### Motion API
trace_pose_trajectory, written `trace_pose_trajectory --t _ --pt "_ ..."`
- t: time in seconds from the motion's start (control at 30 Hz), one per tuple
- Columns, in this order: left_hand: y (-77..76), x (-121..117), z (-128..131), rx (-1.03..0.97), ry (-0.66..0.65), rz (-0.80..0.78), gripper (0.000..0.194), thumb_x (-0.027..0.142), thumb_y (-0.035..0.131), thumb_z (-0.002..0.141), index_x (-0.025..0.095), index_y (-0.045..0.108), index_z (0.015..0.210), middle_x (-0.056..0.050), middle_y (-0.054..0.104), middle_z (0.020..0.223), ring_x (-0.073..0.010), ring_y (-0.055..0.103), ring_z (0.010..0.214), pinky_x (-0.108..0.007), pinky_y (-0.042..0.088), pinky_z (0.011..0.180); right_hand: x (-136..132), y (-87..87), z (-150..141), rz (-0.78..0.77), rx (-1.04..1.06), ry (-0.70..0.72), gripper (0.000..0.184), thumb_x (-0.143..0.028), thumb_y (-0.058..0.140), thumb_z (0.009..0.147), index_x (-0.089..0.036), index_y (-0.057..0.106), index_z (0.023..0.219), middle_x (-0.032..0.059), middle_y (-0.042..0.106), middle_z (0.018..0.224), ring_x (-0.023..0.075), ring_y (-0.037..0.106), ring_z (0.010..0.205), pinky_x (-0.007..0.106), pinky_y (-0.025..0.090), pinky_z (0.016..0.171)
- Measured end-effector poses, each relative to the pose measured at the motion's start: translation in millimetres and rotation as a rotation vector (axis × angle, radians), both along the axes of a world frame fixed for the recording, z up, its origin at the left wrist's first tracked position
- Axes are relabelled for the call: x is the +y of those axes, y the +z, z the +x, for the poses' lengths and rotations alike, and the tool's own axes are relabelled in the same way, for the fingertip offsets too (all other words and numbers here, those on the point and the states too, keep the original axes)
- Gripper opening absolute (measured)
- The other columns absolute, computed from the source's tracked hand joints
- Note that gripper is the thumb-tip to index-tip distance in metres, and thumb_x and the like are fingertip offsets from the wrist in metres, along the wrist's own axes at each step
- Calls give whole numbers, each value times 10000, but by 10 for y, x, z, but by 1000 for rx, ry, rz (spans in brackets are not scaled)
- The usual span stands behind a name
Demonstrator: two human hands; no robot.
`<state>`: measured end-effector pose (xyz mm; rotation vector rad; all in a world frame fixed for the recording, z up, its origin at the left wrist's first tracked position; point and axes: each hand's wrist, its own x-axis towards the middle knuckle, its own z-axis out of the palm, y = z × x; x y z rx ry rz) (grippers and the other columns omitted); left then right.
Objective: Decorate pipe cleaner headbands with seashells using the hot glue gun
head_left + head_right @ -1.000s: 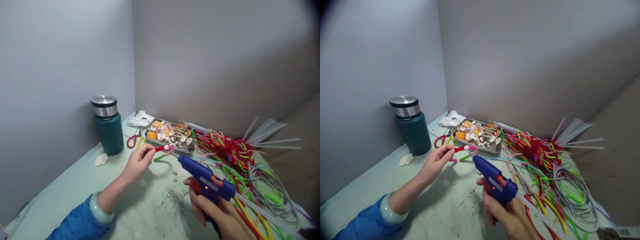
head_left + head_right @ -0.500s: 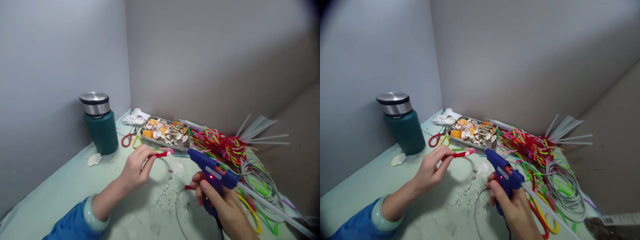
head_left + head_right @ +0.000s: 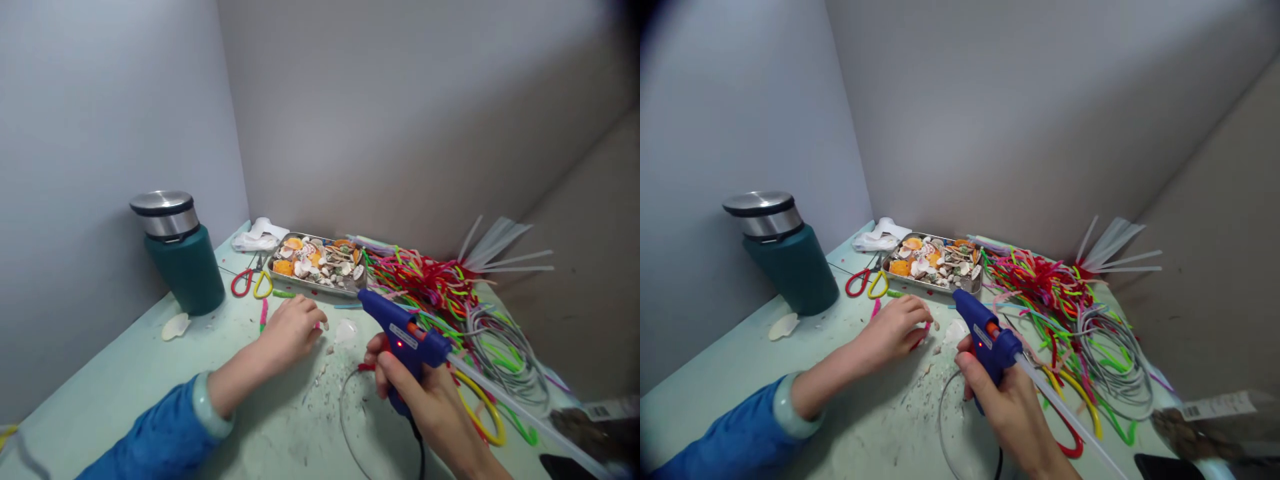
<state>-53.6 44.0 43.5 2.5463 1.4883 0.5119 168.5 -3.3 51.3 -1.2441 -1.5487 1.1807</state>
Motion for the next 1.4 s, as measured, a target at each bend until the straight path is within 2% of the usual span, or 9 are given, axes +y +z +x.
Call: trace_pose_trajectory --t 0.17,0.33,0.47,0.6,0.77,0.83,0.97,1.1,1.4 --pt "-16 292 198 195 -28 -41 150 144 536 771 174 677 734 -99 627 836 -250 502 903 -370 349 767 -6 -6 6 11 -5 -5 428 -545 551 845 -159 604 1021 13 593 658 147 561 590 258 462 574" --pt "-124 418 229 129 -66 -60 120 156 564 756 162 663 687 -94 642 774 -245 525 877 -368 352 782 -3 -7 11 3 -21 11 435 -550 535 850 -155 607 1018 12 590 631 154 570 599 258 462 576" --pt "-98 468 230 -303 0 -228 104 226 576 770 171 661 788 -52 656 767 -172 548 715 -305 401 687 2 -3 1 23 4 1 425 -544 544 846 -157 598 1014 6 574 625 150 559 584 257 461 567" --pt "160 379 99 -937 82 -431 157 295 667 722 164 620 796 -28 650 769 -137 574 691 -276 447 668 -4 2 -11 28 43 -14 419 -552 564 827 -164 596 982 10 572 639 152 556 579 262 468 559" --pt "398 57 -201 -1265 190 -468 255 264 763 640 159 617 821 -17 652 715 -128 601 658 -277 467 667 -28 -70 -2 -33 17 26 424 -545 559 835 -164 603 1015 31 607 696 161 569 613 270 476 582" --pt "348 -86 -274 -1325 230 -503 235 280 762 660 151 625 802 -28 666 698 -124 601 645 -268 469 659 -50 -117 -9 -65 9 83 424 -544 556 837 -165 609 1019 43 629 747 158 571 620 276 481 598" --pt "62 -288 -283 -1469 384 -752 260 274 789 649 118 653 805 -58 697 728 -95 588 572 -258 487 649 -124 -191 -80 -136 -19 190 440 -564 573 808 -163 634 980 57 637 791 158 567 614 283 481 586" --pt "-149 -353 -225 -1597 476 -869 271 199 809 625 98 682 842 -91 712 772 -97 600 574 -268 513 678 -211 -219 -189 -161 -78 187 406 -561 609 771 -179 659 898 33 611 706 160 552 582 282 469 564" --pt "-194 -339 -222 -1569 489 -844 241 239 815 622 99 706 784 -87 719 737 -98 602 571 -230 497 629 -255 -208 -240 -147 -168 113 322 -524 636 751 -214 681 830 31 600 624 212 574 623 303 476 569"
